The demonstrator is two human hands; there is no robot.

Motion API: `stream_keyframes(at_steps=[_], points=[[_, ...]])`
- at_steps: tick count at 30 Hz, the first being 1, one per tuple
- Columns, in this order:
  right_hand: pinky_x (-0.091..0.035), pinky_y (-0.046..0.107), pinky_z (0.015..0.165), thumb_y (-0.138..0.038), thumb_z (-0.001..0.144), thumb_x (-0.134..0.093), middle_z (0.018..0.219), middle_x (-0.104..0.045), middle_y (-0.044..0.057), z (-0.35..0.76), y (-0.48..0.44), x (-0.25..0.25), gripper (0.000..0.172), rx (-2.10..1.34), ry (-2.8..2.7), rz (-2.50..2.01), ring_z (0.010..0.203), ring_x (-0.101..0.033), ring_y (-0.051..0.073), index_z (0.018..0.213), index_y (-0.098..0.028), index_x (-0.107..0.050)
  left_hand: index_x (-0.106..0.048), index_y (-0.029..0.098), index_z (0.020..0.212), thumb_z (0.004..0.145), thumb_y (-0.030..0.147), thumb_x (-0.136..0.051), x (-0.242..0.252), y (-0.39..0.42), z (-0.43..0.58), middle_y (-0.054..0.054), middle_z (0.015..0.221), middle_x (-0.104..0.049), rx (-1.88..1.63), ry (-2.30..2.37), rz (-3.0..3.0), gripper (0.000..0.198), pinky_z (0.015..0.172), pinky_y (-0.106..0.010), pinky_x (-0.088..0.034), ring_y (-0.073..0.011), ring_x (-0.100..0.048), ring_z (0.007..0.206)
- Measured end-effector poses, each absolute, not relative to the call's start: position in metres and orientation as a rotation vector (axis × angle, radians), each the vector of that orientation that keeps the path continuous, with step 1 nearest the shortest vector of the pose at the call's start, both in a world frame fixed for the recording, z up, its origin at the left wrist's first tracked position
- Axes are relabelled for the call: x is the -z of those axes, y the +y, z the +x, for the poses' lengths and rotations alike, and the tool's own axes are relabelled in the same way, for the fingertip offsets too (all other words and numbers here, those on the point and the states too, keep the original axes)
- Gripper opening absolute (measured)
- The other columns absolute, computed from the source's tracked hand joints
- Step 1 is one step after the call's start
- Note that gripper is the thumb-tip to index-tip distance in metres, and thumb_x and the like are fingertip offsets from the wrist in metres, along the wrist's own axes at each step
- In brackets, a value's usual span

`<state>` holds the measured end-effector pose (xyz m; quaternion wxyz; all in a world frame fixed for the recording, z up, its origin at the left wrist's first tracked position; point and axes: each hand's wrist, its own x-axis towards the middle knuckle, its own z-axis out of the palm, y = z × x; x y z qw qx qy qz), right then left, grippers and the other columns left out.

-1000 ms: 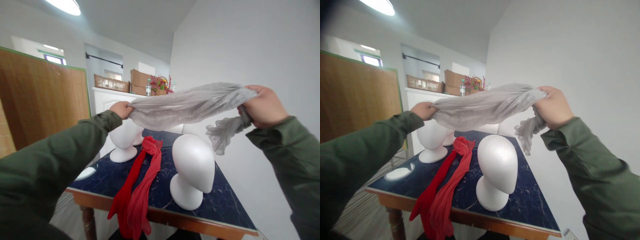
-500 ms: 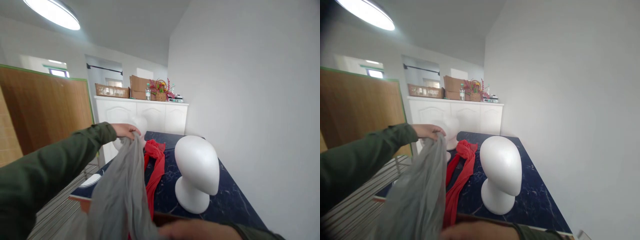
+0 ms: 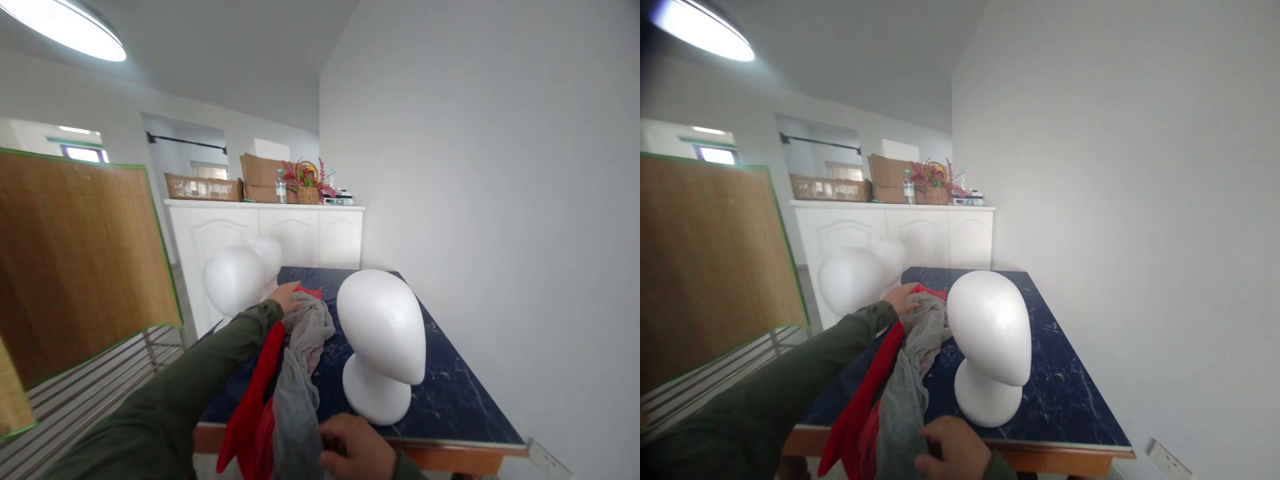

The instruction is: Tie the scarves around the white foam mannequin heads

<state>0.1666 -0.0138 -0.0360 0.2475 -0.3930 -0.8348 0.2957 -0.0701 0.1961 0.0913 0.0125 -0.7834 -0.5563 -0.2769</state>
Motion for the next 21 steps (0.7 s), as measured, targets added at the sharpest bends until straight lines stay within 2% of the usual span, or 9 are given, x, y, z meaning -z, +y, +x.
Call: stream_keyframes(at_steps=[2, 4, 6, 9, 12, 15, 17, 19, 21], points=[[-0.044, 0.023, 0.069, -0.025, 0.073, -0.053, 0.081, -0.067, 0.002, 0.200, -0.023, 0.055, 0.019, -0.810, -2.170, -1.220, 0.075, -0.060, 0.015, 0.084, -0.019, -0.068, -0.055, 0.010, 0.111, 0.068, 0.021, -0.056, -0.067, 0.180, -0.070, -0.014, 0.120, -0.055, 0.896, -1.728, -2.460, 0.044, 0.101, -0.038, -0.033, -0.0257, -0.048, 0.115], [-0.041, 0.022, 0.059, -0.032, 0.077, -0.048, 0.063, -0.061, 0.001, 0.233, -0.026, 0.070, 0.023, -0.691, -1.928, -1.430, 0.062, -0.056, 0.014, 0.067, -0.016, -0.063, -0.055, 0.012, 0.111, 0.074, 0.021, -0.047, -0.042, 0.156, -0.063, -0.012, 0.119, -0.057, 0.937, -1.716, -2.478, 0.038, 0.100, -0.038, -0.036, -0.0232, -0.050, 0.114], [-0.040, 0.024, 0.055, -0.041, 0.078, -0.047, 0.056, -0.054, 0.000, 0.261, -0.022, 0.078, 0.030, -0.494, -1.602, -1.592, 0.055, -0.051, 0.014, 0.065, -0.016, -0.057, -0.052, 0.013, 0.114, 0.077, 0.023, -0.043, -0.018, 0.126, -0.048, -0.011, 0.118, -0.057, 0.976, -1.699, -2.532, 0.040, 0.098, -0.038, -0.039, -0.0221, -0.051, 0.112], [-0.045, 0.031, 0.069, -0.043, 0.073, -0.052, 0.085, -0.061, 0.007, 0.284, -0.006, 0.076, 0.036, -0.255, -1.277, -1.566, 0.078, -0.057, 0.020, 0.096, -0.014, -0.056, -0.041, 0.012, 0.126, 0.077, 0.028, -0.047, 0.012, 0.081, -0.013, -0.013, 0.126, -0.051, 1.233, -1.676, -2.761, 0.052, 0.099, -0.039, -0.038, -0.0228, -0.048, 0.116], [-0.038, 0.041, 0.093, -0.036, 0.072, -0.051, 0.121, -0.051, 0.014, 0.280, 0.015, 0.065, 0.053, -0.284, -1.317, -1.375, 0.113, -0.045, 0.027, 0.119, -0.012, -0.047, -0.027, 0.009, 0.135, 0.072, 0.035, -0.058, 0.024, 0.047, 0.031, -0.019, 0.136, -0.037, 1.444, -1.737, -2.915, 0.075, 0.104, -0.045, -0.031, -0.0282, -0.037, 0.125], [-0.034, 0.043, 0.098, -0.033, 0.077, -0.045, 0.114, -0.057, 0.014, 0.259, 0.026, 0.058, 0.042, -0.463, -1.411, -1.265, 0.113, -0.047, 0.027, 0.111, -0.011, -0.055, -0.015, 0.010, 0.139, 0.061, 0.036, -0.071, 0.019, 0.032, 0.067, -0.019, 0.139, -0.032, 1.595, -1.577, -2.983, 0.099, 0.107, -0.045, -0.025, -0.0298, -0.031, 0.128], [-0.034, 0.044, 0.099, -0.030, 0.079, -0.043, 0.112, -0.058, 0.013, 0.246, 0.023, 0.057, 0.039, -0.471, -1.424, -1.226, 0.111, -0.048, 0.026, 0.111, -0.012, -0.055, -0.010, 0.012, 0.139, 0.057, 0.037, -0.074, 0.012, 0.029, 0.081, -0.017, 0.137, -0.035, 1.745, -1.466, -2.912, 0.107, 0.106, -0.042, -0.028, -0.0276, -0.035, 0.125], [-0.032, 0.046, 0.100, -0.028, 0.081, -0.041, 0.120, -0.053, 0.013, 0.236, 0.014, 0.054, 0.041, -0.406, -1.459, -1.177, 0.115, -0.045, 0.026, 0.118, -0.013, -0.050, -0.014, 0.015, 0.139, 0.056, 0.041, -0.074, 0.004, 0.030, 0.084, -0.016, 0.134, -0.039, 1.742, -1.516, -2.777, 0.106, 0.103, -0.041, -0.033, -0.0269, -0.039, 0.122], [-0.029, 0.047, 0.103, -0.023, 0.082, -0.039, 0.129, -0.046, 0.012, 0.228, 0.001, 0.048, 0.045, -0.348, -1.558, -1.111, 0.121, -0.040, 0.026, 0.126, -0.015, -0.043, -0.026, 0.019, 0.136, 0.057, 0.044, -0.072, -0.001, 0.030, 0.074, -0.013, 0.129, -0.046, 1.534, -1.643, -2.691, 0.094, 0.101, -0.043, -0.036, -0.0279, -0.042, 0.120]])
